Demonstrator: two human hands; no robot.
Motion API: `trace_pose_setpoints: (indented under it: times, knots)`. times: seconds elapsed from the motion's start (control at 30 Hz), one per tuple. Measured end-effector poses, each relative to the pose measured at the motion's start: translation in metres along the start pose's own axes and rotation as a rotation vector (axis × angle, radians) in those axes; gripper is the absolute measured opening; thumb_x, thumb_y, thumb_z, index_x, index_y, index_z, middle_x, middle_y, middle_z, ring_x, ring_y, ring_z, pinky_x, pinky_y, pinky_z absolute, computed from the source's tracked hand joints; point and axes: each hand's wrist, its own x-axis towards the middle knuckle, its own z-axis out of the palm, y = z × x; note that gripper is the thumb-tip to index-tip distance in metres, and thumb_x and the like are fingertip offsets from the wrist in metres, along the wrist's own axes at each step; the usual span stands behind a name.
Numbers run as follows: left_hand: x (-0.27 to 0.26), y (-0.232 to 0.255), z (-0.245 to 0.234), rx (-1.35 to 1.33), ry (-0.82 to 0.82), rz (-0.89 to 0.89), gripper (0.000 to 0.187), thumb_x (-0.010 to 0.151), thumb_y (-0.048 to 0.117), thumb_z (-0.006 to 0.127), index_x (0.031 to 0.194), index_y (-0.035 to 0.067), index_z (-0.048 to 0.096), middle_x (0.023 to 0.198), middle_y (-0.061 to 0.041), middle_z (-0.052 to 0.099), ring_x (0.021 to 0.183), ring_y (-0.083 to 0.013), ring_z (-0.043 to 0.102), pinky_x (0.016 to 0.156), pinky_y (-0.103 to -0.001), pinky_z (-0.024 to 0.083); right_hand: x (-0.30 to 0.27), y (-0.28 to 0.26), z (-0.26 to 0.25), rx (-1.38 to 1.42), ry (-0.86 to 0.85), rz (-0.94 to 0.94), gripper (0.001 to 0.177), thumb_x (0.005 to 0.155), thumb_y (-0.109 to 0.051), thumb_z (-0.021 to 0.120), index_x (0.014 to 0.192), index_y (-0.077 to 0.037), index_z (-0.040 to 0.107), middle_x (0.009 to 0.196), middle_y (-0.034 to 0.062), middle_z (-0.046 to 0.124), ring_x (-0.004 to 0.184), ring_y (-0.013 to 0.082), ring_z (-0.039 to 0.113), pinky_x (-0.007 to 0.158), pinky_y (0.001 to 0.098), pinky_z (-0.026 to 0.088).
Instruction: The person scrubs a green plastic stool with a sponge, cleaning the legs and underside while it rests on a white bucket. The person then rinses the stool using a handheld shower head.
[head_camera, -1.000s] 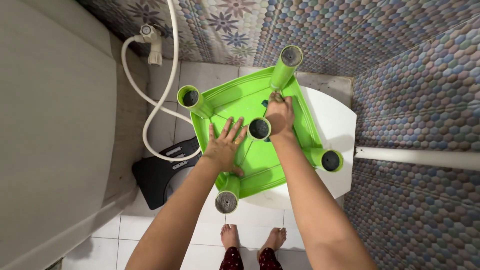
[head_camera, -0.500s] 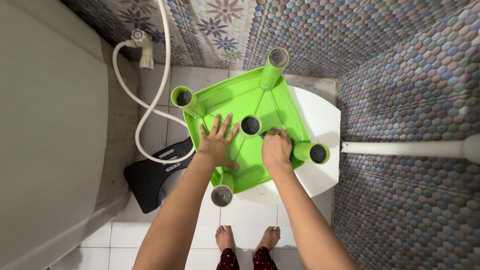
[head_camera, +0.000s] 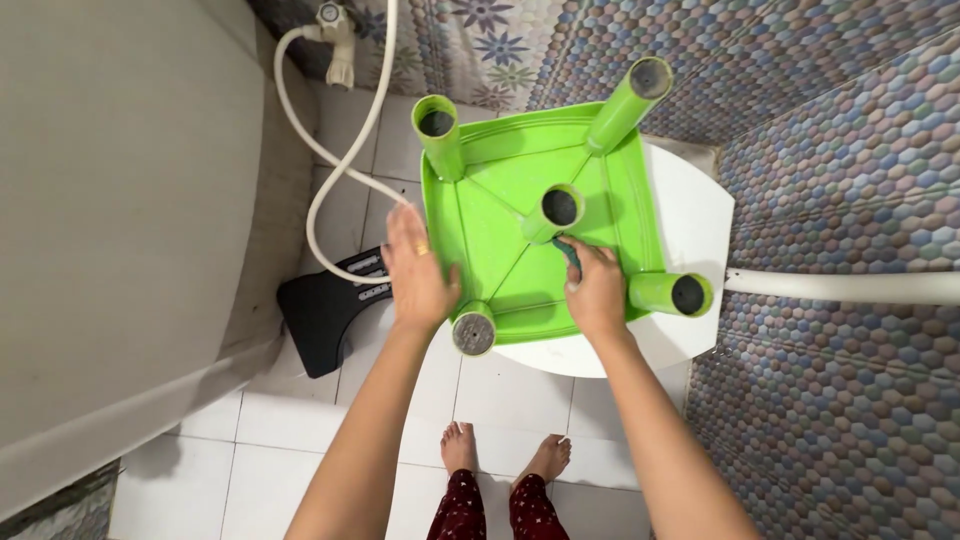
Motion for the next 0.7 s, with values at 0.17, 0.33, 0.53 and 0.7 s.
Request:
trace_pose_setpoints:
  times: [0.17,0.33,0.53,0.7]
  knots:
    - [-0.021,-0.002,0.000,-0.274,-0.265,-0.384,0.059,0.088,0.010,0.065,0.145,0.008,0.052,0.144,-0.020,0.056,0.134,-0.0376,0.056,0.114,-0.042,0.044,0.014,-0.025,-0.016,0.101,-0.300,0.238,0.027,0.095,-0.027,0.075,0.106,-0.002,0.072,0.083,0.0215,0.071,0.071,0.0388,0.068,0.071,0.0453,0.054]
    - [-0.022,0.004,0.002,-0.290,-0.125,-0.303,0.061,0.081,0.002,0.062,0.141,0.005,0.052,0.134,-0.021,0.058,0.124,-0.0410,0.056,0.104,-0.046,0.047,0.024,-0.073,-0.003,0.392,-0.307,-0.023,0.026,0.091,-0.025,0.072,0.108,-0.005,0.073,0.089,0.0186,0.074,0.080,0.0343,0.074,0.071,0.0400,0.057]
    - [-0.022,0.001,0.013,-0.303,-0.116,-0.320,0.062,0.086,0.001,0.056,0.146,0.008,0.047,0.132,-0.020,0.058,0.121,-0.0425,0.055,0.101,-0.049,0.047,0.051,-0.097,0.075,0.007,-0.578,-0.164,0.029,0.080,-0.024,0.083,0.091,0.000,0.073,0.090,0.0233,0.071,0.088,0.0398,0.070,0.082,0.0452,0.057]
    - [-0.022,-0.001,0.017,-0.329,-0.119,-0.315,0.057,0.091,0.005,0.054,0.147,0.010,0.047,0.133,-0.020,0.059,0.121,-0.0417,0.057,0.100,-0.051,0.048,0.054,-0.095,0.118,0.050,-0.375,-0.159,0.014,0.077,-0.009,0.076,0.088,0.000,0.074,0.092,0.0254,0.070,0.084,0.0444,0.069,0.078,0.0491,0.056]
